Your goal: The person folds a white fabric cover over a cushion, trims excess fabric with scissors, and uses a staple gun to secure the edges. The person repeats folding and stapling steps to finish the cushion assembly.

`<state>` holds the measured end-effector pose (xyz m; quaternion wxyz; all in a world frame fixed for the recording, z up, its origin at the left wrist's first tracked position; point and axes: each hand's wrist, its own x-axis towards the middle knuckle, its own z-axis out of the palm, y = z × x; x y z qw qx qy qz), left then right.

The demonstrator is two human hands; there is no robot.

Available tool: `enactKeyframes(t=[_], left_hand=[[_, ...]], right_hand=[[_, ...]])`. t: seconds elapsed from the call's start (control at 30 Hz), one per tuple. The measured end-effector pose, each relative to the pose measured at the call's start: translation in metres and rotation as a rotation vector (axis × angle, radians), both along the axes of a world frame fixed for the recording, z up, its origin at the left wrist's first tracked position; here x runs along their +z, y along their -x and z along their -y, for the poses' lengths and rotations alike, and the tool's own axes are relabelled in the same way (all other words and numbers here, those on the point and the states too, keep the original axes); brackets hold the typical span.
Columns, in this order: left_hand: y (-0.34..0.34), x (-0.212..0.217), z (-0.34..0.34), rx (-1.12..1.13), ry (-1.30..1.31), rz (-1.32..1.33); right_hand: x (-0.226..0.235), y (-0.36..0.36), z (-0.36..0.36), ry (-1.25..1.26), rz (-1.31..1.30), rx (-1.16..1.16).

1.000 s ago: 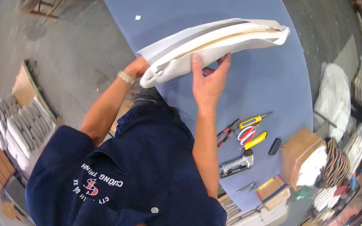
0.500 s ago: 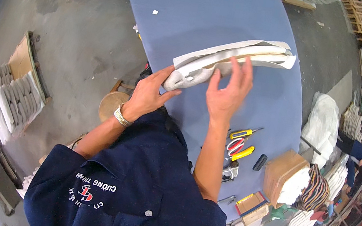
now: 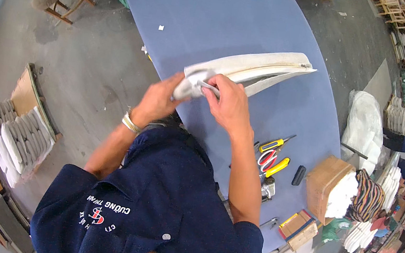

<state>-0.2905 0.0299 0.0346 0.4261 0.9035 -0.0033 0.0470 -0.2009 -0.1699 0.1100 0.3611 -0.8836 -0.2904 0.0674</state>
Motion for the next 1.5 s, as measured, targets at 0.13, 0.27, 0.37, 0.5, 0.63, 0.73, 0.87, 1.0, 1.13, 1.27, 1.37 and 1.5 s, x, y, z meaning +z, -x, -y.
enactKeyframes(t=[0.13,0.27,0.37,0.5,0.63,0.73,0.87,1.0,1.13,1.27,1.37,1.5], left_hand=[[-0.050,0.109,-0.053,-0.182,-0.186,0.177],[-0.076,0.223,-0.071,-0.355,-0.313,0.285],[-0.104,0.249,-0.066,-0.519,-0.296,0.343],[-0.140,0.238,-0.043,-0.554,-0.111,0.360],[-0.164,0.226,-0.012,-0.534,-0.047,0.414],[-0.183,0.221,0.010,-0.568,0.054,0.455],[-0.204,0.233,0.047,-0.580,0.052,0.416],[-0.202,0.223,0.065,-0.491,-0.162,0.479],[-0.195,0.215,0.080,-0.519,-0.129,0.566],[-0.189,0.208,0.069,-0.497,-0.151,0.608],[-0.188,0.206,0.069,-0.596,-0.161,0.727],[-0.188,0.209,0.074,-0.591,-0.332,0.835]], right_hand=[[0.046,0.000,-0.012,-0.212,-0.075,-0.022],[0.102,0.013,-0.016,-0.552,-0.014,0.001],[0.102,0.015,-0.010,-0.700,-0.100,-0.016],[0.097,0.007,-0.012,-0.792,0.153,-0.152],[0.098,-0.007,-0.020,-0.690,0.387,-0.259],[0.102,-0.013,-0.015,-0.663,0.370,-0.311],[0.097,-0.019,0.000,-0.680,0.434,-0.314],[0.074,0.018,0.041,-0.721,0.304,-0.330],[0.027,0.079,0.109,-0.771,-0.014,-0.607],[-0.083,0.145,0.189,-0.428,-0.174,-1.335],[-0.144,0.181,0.247,-0.222,-0.049,-1.505],[-0.191,0.171,0.275,-0.176,-0.149,-1.367]])
